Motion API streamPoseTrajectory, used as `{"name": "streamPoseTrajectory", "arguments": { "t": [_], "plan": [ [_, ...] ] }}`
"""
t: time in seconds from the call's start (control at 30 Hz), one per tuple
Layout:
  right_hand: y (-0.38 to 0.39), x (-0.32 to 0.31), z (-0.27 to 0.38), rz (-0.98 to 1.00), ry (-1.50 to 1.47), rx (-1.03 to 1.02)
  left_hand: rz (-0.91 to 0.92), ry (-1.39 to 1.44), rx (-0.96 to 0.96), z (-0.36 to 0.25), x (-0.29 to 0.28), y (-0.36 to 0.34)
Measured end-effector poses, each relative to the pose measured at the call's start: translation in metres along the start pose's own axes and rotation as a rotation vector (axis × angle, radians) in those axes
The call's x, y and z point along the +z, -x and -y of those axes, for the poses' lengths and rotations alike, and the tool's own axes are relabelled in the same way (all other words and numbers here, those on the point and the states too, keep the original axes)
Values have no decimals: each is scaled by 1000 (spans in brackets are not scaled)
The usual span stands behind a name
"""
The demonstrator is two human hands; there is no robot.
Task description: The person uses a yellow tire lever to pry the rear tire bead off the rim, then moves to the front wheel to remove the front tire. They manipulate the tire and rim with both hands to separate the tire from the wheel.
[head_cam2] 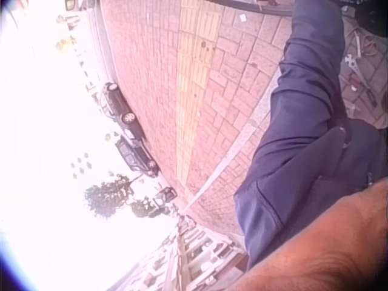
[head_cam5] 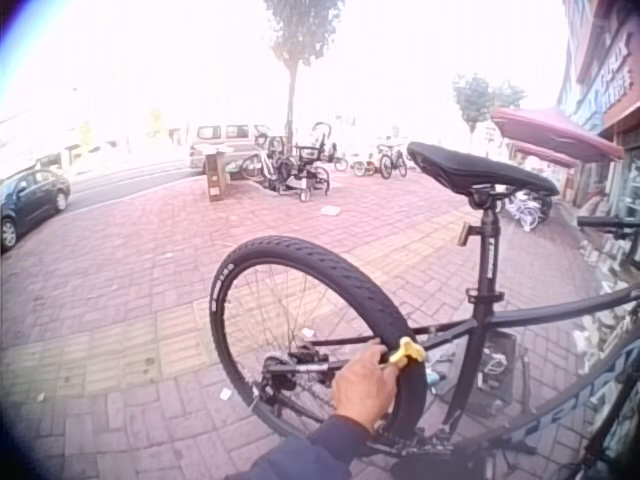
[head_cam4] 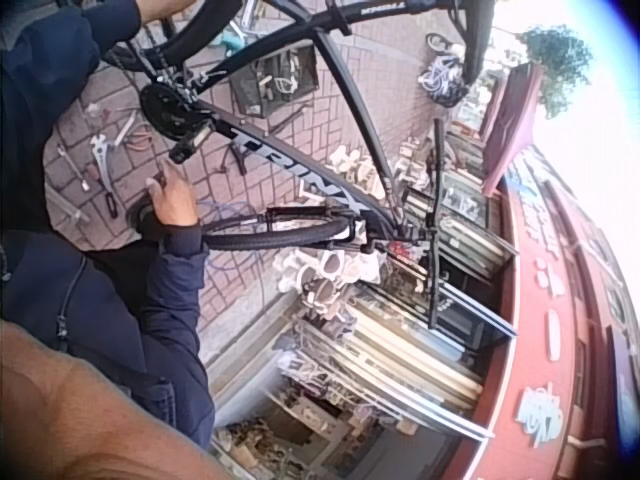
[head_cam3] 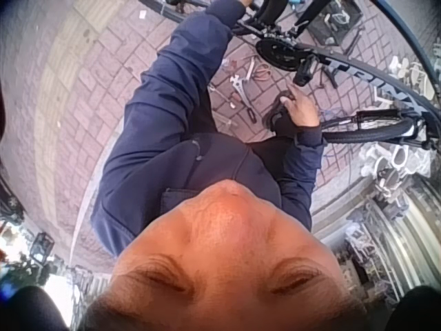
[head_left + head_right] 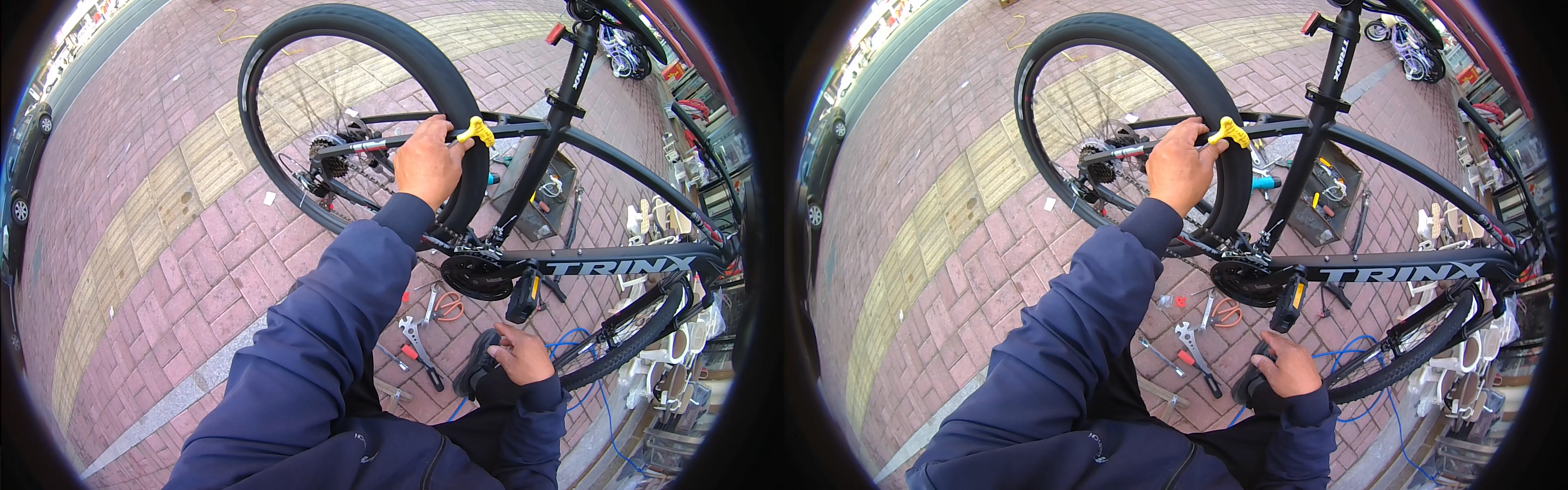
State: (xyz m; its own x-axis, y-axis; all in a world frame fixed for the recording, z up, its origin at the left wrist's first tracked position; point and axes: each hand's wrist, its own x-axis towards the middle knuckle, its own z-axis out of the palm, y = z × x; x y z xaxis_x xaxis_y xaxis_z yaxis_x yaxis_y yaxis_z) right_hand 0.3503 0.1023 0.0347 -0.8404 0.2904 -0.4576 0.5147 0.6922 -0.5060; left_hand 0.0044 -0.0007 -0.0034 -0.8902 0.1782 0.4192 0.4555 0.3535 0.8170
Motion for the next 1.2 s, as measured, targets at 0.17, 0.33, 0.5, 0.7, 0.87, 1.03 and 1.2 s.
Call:
{"name": "streamPoseTrajectory", "arguments": {
  "t": [0.17, 0.33, 0.5, 0.7, 0.87, 1.03, 1.2],
  "plan": [
    [0, 0, 0, 2, 3, -2, 17, -5, -44, -4, -2, 1],
    [0, 1, 0, 2, -2, 5, 18, -22, -70, -7, -2, 3],
    [0, 2, 0, -15, -45, 9, -20, 29, -67, -12, 2, 8],
    [0, 1, 0, -12, -18, 1, -30, 22, -75, -14, 6, 9],
    [0, 0, 0, -6, -25, 1, -25, 27, -80, -14, 8, 10],
    [-1, 1, 0, -1, -15, 6, -26, 38, -106, -14, 9, 10],
    [-1, 2, 1, -1, -4, 2, -10, 40, -148, -16, 10, 11]
  ]
}}
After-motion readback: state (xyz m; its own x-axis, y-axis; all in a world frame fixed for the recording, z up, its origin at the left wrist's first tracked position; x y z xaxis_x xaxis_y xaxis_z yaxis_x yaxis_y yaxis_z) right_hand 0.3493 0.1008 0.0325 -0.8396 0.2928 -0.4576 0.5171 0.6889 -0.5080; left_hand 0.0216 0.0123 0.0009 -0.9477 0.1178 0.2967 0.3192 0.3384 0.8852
